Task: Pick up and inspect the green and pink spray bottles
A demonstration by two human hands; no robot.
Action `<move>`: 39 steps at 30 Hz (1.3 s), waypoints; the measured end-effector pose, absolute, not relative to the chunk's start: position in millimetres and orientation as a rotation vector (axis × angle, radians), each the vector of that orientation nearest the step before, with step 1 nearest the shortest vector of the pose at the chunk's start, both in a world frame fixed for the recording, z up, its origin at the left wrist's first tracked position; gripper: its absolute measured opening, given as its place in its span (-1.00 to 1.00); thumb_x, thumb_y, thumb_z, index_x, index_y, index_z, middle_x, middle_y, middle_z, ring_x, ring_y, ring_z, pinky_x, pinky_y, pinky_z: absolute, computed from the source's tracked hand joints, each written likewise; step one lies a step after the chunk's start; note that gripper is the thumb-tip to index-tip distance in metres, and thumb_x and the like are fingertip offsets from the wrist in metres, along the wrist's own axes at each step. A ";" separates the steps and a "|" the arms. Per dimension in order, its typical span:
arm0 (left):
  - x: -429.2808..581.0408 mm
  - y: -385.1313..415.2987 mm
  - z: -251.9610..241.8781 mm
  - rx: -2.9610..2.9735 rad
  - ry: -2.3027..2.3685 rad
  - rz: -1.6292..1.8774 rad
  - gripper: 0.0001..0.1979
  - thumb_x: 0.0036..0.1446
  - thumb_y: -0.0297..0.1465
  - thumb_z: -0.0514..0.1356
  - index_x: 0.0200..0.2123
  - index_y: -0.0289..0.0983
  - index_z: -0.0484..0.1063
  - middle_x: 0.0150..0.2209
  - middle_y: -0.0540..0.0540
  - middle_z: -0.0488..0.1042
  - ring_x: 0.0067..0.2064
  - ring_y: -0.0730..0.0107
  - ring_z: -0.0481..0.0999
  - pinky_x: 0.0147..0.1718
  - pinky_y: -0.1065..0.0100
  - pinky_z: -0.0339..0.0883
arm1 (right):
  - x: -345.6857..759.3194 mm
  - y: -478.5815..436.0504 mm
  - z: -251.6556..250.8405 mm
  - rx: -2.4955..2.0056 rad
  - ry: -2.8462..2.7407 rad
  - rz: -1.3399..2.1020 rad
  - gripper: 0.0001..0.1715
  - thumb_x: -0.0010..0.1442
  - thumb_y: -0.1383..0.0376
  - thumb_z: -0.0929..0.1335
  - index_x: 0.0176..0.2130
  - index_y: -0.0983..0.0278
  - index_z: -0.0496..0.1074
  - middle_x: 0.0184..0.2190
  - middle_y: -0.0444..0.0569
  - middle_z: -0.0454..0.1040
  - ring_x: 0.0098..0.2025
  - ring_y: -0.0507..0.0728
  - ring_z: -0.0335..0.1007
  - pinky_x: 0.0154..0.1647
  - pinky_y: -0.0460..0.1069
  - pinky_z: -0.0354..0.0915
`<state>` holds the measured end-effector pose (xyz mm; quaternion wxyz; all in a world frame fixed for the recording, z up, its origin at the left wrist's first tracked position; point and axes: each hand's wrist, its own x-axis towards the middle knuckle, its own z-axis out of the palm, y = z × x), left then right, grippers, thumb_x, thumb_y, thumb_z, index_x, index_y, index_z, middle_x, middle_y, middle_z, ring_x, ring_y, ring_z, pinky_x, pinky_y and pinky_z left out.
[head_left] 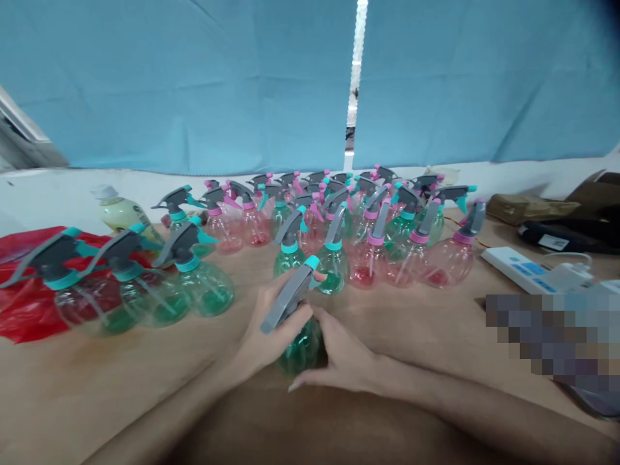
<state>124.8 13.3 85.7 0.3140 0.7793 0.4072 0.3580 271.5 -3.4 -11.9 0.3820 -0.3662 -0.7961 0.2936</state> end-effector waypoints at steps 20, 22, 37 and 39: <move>123.4 21.8 80.3 2.124 0.946 1.008 -0.64 -0.03 -0.51 0.07 -0.13 -0.16 0.42 -0.36 0.01 0.42 -0.42 0.41 0.38 -0.27 0.30 0.38 | 275.4 -5.7 -15.1 -0.992 -2.079 0.756 0.15 -0.14 -0.02 0.47 0.24 0.25 -0.09 0.15 0.20 0.21 0.16 0.34 0.16 0.08 0.27 0.19; 124.0 21.9 81.2 2.129 0.950 1.015 -0.65 -0.03 -0.50 0.07 -0.14 -0.17 0.42 -0.37 0.00 0.41 -0.40 0.39 0.38 -0.29 0.30 0.38 | 275.3 -5.9 -15.4 -0.998 -2.082 0.751 0.14 -0.13 -0.02 0.47 0.23 0.25 -0.08 0.16 0.20 0.20 0.17 0.34 0.15 0.09 0.26 0.19; 122.9 21.9 78.4 2.102 0.920 1.027 -0.71 -0.06 -0.50 0.05 -0.22 -0.20 0.39 -0.32 -0.03 0.41 -0.31 0.36 0.45 -0.26 0.29 0.40 | 274.1 -5.6 -17.4 -0.976 -2.083 0.709 0.18 -0.13 0.00 0.48 0.26 0.22 -0.15 0.19 0.20 0.15 0.20 0.36 0.11 0.14 0.28 0.12; 122.4 22.5 79.1 2.122 0.917 1.015 -0.69 -0.06 -0.51 0.05 -0.20 -0.19 0.40 -0.34 -0.03 0.40 -0.33 0.37 0.43 -0.27 0.30 0.40 | 274.2 -5.4 -18.2 -0.974 -2.074 0.704 0.16 -0.14 0.00 0.48 0.25 0.22 -0.12 0.18 0.20 0.17 0.19 0.36 0.12 0.12 0.28 0.15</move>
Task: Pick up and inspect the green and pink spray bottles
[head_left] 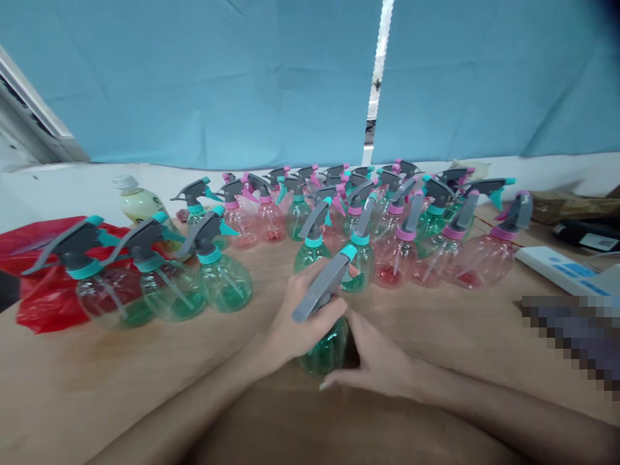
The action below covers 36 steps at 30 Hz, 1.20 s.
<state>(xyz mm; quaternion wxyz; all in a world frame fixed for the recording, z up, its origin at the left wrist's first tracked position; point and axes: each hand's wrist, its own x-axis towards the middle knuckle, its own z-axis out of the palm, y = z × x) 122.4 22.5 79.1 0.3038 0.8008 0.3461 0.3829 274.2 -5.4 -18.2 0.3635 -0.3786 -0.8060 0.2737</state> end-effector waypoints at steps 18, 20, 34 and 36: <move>118.1 22.5 85.9 2.196 0.961 1.047 -0.82 -0.07 -0.52 0.01 -0.40 -0.21 0.36 -0.43 0.05 0.41 -0.38 0.41 0.40 -0.36 0.37 0.29 | 274.4 -3.0 -17.1 -0.958 -2.089 0.734 0.16 -0.14 -0.04 0.47 0.24 0.28 -0.07 0.17 0.20 0.18 0.18 0.32 0.13 0.12 0.24 0.15; 116.8 23.7 85.5 2.204 0.956 1.068 -0.83 -0.08 -0.52 0.02 -0.42 -0.20 0.35 -0.46 0.06 0.39 -0.41 0.42 0.38 -0.40 0.38 0.27 | 274.5 -2.9 -16.5 -0.952 -2.101 0.733 0.13 -0.13 -0.03 0.47 0.24 0.25 -0.06 0.18 0.19 0.17 0.19 0.33 0.12 0.14 0.25 0.13; 119.4 27.3 75.5 2.080 0.991 1.091 -0.64 -0.04 -0.53 0.05 -0.15 -0.17 0.40 -0.44 0.05 0.37 -0.46 0.44 0.34 -0.40 0.38 0.32 | 274.5 -3.3 -11.6 -1.032 -2.136 0.738 0.16 -0.10 -0.01 0.46 0.27 0.22 -0.15 0.24 0.17 0.09 0.23 0.32 0.04 0.17 0.24 0.09; 119.2 27.4 75.9 2.086 0.990 1.095 -0.63 -0.04 -0.53 0.05 -0.14 -0.17 0.40 -0.43 0.04 0.38 -0.43 0.43 0.36 -0.36 0.36 0.35 | 274.6 -3.5 -11.7 -1.037 -2.138 0.726 0.17 -0.10 0.00 0.46 0.27 0.21 -0.17 0.24 0.17 0.08 0.24 0.32 0.04 0.18 0.24 0.08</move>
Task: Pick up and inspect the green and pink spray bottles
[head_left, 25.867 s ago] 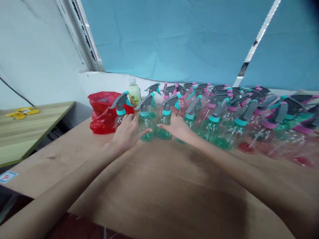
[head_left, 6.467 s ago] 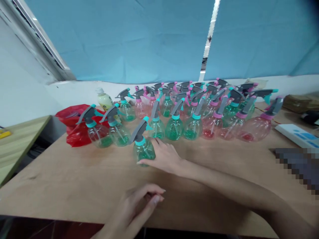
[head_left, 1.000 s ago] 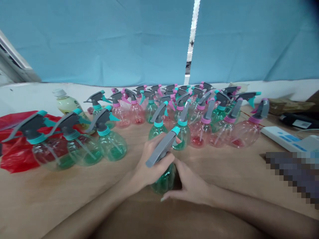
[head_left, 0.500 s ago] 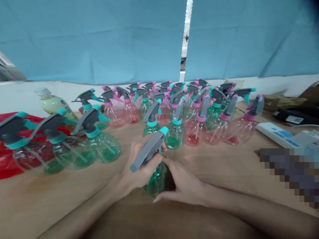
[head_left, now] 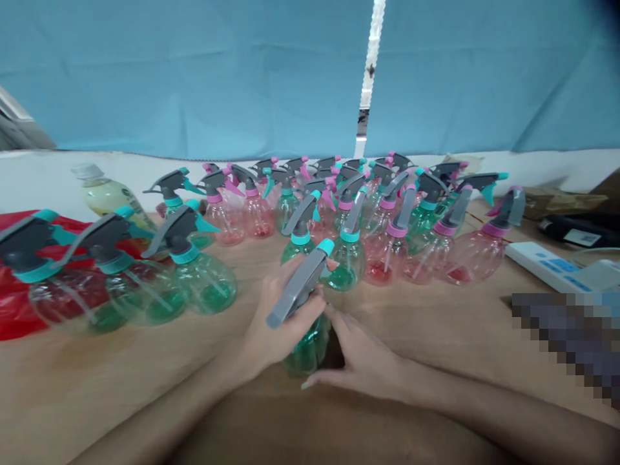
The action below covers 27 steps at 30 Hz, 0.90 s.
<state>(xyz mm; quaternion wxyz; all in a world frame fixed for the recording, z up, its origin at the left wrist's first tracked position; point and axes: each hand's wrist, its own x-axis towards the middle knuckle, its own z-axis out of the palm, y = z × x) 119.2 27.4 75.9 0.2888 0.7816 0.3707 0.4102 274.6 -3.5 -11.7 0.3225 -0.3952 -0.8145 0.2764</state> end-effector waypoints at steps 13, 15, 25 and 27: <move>116.9 30.2 74.6 2.066 0.981 1.065 -0.63 -0.01 -0.50 0.06 -0.10 -0.12 0.37 -0.44 0.06 0.37 -0.45 0.43 0.37 -0.35 0.37 0.37 | 275.1 -1.7 -14.9 -1.037 -2.169 0.660 0.22 -0.11 -0.02 0.46 0.29 0.24 -0.21 0.21 0.19 0.14 0.22 0.33 0.08 0.15 0.24 0.13; 115.6 31.2 75.8 2.076 0.978 1.047 -0.62 -0.03 -0.50 0.05 -0.11 -0.12 0.38 -0.43 0.06 0.39 -0.43 0.42 0.39 -0.35 0.36 0.37 | 275.9 -2.3 -13.9 -1.064 -2.184 0.645 0.22 -0.08 -0.03 0.44 0.30 0.23 -0.25 0.20 0.20 0.16 0.22 0.34 0.08 0.15 0.26 0.11; 108.3 29.2 83.8 2.054 1.106 1.027 -0.86 -0.01 -0.43 0.06 -0.36 -0.16 0.37 -0.25 0.03 0.51 -0.27 0.35 0.50 -0.24 0.35 0.41 | 284.3 -5.4 -15.6 -1.129 -2.335 0.486 -0.07 0.09 -0.12 0.28 0.24 0.35 0.05 0.24 0.21 0.10 0.28 0.28 -0.04 0.25 0.22 -0.02; 106.2 29.6 82.6 2.063 1.105 1.040 -0.86 0.00 -0.43 0.06 -0.35 -0.16 0.38 -0.25 0.02 0.51 -0.28 0.35 0.50 -0.25 0.35 0.41 | 289.6 -5.9 -14.9 -1.105 -2.403 0.466 -0.11 0.13 -0.12 0.24 0.25 0.36 0.06 0.25 0.18 0.09 0.30 0.25 -0.09 0.27 0.20 -0.06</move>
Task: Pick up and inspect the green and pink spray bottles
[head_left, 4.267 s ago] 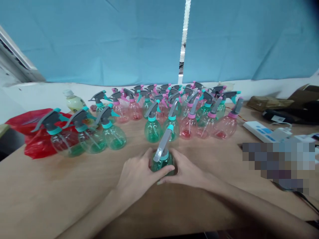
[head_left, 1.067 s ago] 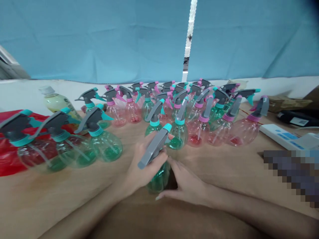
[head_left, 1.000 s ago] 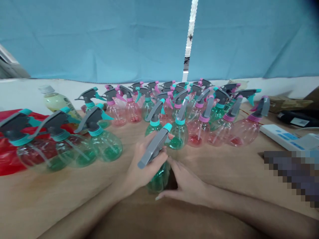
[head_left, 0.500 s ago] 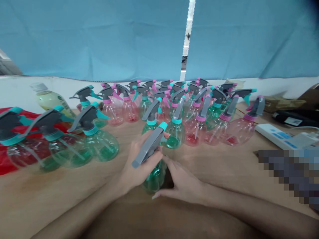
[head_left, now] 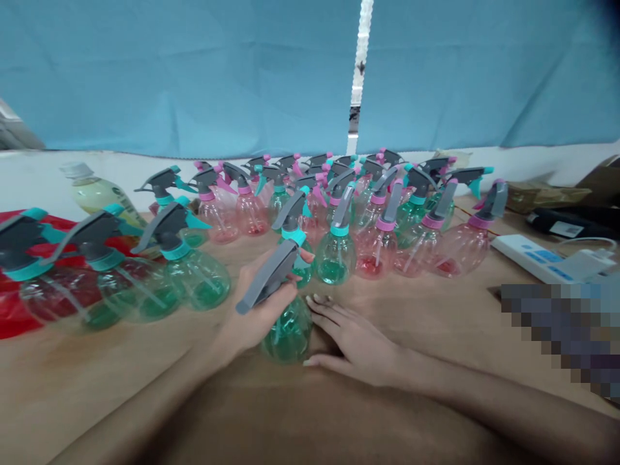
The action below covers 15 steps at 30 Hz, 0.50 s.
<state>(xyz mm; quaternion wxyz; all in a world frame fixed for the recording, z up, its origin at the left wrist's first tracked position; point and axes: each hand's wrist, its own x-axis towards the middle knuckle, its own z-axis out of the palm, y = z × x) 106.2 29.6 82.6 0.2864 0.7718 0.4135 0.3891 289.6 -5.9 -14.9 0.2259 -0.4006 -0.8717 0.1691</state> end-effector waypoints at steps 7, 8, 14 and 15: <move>100.7 33.9 75.5 2.025 1.078 1.049 -0.80 0.05 -0.42 0.08 -0.22 -0.13 0.38 -0.31 0.01 0.50 -0.23 0.32 0.50 -0.20 0.33 0.41 | 313.3 -4.8 -12.3 -1.060 -2.497 0.487 -0.22 0.20 -0.07 0.21 0.25 0.26 0.06 0.27 0.03 0.06 0.30 0.19 -0.11 0.30 0.17 -0.10; 100.6 34.2 75.7 2.024 1.080 1.041 -0.79 0.05 -0.41 0.08 -0.21 -0.14 0.38 -0.29 0.01 0.50 -0.23 0.32 0.50 -0.20 0.31 0.41 | 315.6 -4.7 -12.3 -1.058 -2.508 0.484 -0.23 0.20 -0.07 0.21 0.25 0.26 0.06 0.27 0.03 0.05 0.30 0.18 -0.11 0.30 0.17 -0.11; 102.3 33.2 79.6 2.030 1.089 1.028 -0.79 0.03 -0.44 0.07 -0.24 -0.14 0.40 -0.29 0.01 0.49 -0.24 0.32 0.50 -0.21 0.28 0.39 | 319.8 -5.4 -11.6 -1.085 -2.529 0.464 -0.22 0.21 -0.08 0.19 0.25 0.28 0.05 0.26 0.04 0.06 0.31 0.17 -0.12 0.30 0.16 -0.12; 102.5 33.0 79.0 2.030 1.081 1.029 -0.81 0.04 -0.46 0.06 -0.28 -0.14 0.41 -0.32 0.02 0.50 -0.24 0.31 0.50 -0.21 0.29 0.38 | 319.6 -5.5 -11.7 -1.084 -2.524 0.467 -0.22 0.21 -0.08 0.19 0.25 0.28 0.06 0.26 0.04 0.07 0.31 0.17 -0.12 0.30 0.16 -0.12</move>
